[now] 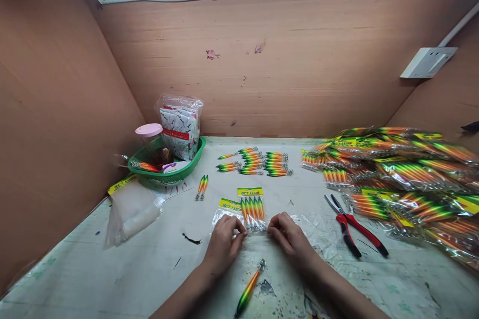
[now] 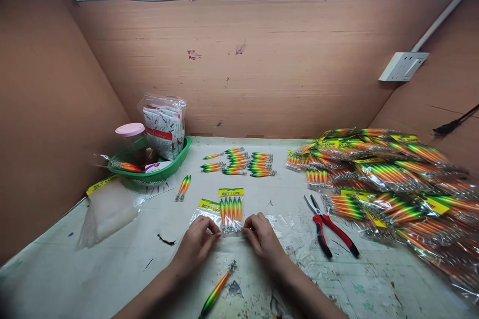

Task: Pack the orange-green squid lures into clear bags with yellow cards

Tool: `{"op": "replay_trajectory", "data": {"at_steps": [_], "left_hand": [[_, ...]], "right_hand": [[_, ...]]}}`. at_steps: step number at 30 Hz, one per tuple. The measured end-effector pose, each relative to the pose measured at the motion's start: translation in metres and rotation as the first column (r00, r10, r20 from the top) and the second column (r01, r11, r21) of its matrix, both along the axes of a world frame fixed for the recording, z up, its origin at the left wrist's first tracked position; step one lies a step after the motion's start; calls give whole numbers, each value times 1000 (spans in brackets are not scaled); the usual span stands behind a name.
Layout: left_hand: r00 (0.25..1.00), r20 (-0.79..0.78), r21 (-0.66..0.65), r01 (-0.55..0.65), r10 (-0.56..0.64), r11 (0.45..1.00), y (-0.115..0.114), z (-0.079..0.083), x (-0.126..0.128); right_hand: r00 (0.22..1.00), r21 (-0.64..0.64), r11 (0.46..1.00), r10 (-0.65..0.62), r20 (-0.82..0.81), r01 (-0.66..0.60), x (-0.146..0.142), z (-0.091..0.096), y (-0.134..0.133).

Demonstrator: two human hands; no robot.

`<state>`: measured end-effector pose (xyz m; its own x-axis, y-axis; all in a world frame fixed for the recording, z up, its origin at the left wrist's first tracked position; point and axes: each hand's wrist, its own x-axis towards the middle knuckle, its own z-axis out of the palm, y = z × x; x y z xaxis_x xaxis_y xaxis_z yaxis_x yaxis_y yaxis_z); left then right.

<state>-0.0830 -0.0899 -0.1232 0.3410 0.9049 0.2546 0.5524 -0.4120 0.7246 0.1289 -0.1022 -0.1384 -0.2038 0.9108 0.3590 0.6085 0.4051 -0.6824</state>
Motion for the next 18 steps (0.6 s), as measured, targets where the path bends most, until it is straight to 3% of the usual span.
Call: {"op": "replay_trajectory", "data": {"at_steps": [5, 13, 18], "left_hand": [[997, 10, -63, -73, 74, 995, 10, 0, 5], [996, 72, -127, -40, 50, 991, 15, 2, 4], [991, 1, -185, -129, 132, 974, 18, -1, 13]], "right_hand": [[986, -85, 982, -168, -7, 167, -9, -2, 6], [971, -159, 959, -238, -10, 233, -11, -3, 9], [937, -206, 914, -348, 38, 349, -20, -3, 11]]}}
